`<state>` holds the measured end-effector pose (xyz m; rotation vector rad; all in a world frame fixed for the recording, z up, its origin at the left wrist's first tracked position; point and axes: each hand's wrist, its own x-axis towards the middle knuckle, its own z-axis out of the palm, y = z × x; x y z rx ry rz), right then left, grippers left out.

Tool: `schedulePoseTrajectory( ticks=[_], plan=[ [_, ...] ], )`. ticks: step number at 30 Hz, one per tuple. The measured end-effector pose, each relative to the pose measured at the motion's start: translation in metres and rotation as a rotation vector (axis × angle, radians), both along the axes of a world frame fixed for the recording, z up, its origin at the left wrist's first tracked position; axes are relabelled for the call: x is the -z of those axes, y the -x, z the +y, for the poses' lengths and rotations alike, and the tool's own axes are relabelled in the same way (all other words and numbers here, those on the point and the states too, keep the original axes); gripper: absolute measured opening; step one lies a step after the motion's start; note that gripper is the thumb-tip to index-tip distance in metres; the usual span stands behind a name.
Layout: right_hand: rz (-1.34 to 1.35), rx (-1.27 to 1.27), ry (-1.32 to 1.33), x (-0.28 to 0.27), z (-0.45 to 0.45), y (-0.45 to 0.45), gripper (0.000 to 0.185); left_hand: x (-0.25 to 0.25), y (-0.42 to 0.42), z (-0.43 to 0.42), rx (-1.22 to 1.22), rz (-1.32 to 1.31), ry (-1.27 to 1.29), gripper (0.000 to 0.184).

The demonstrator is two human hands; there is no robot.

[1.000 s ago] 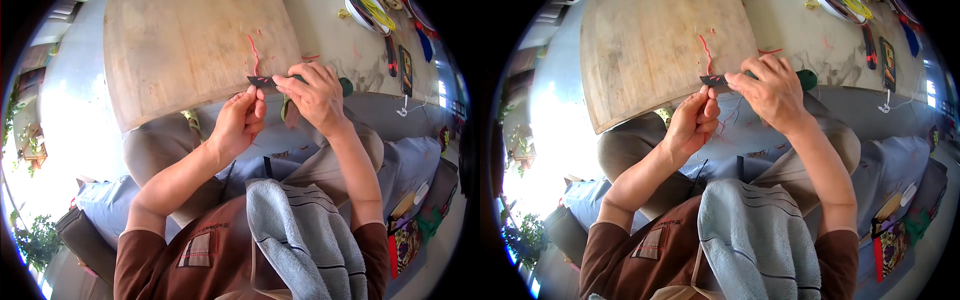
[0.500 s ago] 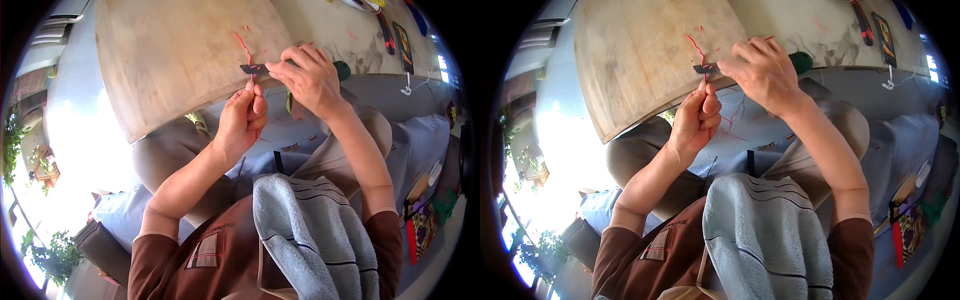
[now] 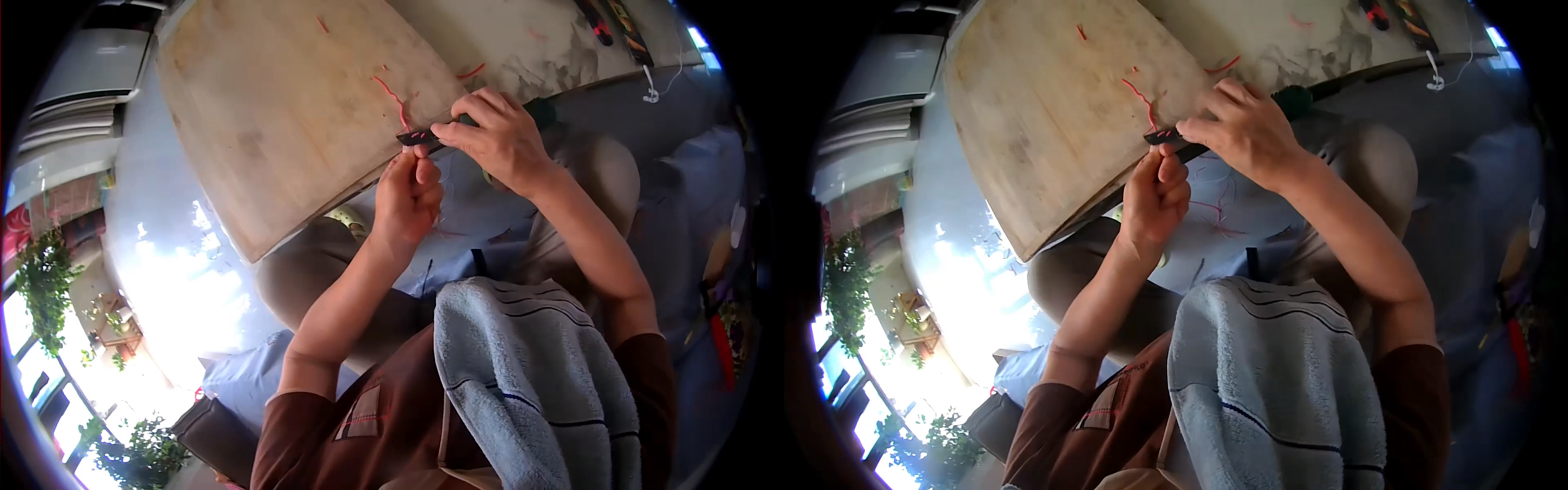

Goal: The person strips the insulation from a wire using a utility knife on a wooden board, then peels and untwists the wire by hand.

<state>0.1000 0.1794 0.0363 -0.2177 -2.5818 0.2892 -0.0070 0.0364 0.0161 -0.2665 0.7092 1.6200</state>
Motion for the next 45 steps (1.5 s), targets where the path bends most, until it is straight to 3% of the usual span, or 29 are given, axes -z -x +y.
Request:
schedulePoseTrajectory(
  ticks=[11, 23, 26, 45],
  plan=[
    [0.027, 0.076, -0.028, 0.008, -0.011, 0.003, 0.021, 0.003, 0.002, -0.003, 0.026, -0.042, -0.032, 0.016],
    [-0.017, 0.093, 0.064, -0.002, 0.005, 0.005, 0.004, 0.001, 0.002, 0.005, 0.031, -0.085, -0.070, 0.015],
    [-0.005, 0.059, 0.033, -0.002, 0.004, 0.000, 0.016, -0.001, 0.002, 0.004, 0.035, -0.078, -0.066, 0.017],
    [0.005, 0.086, 0.078, 0.009, -0.003, 0.006, 0.014, -0.003, 0.003, 0.004, 0.046, -0.104, -0.047, 0.016]
  ],
)
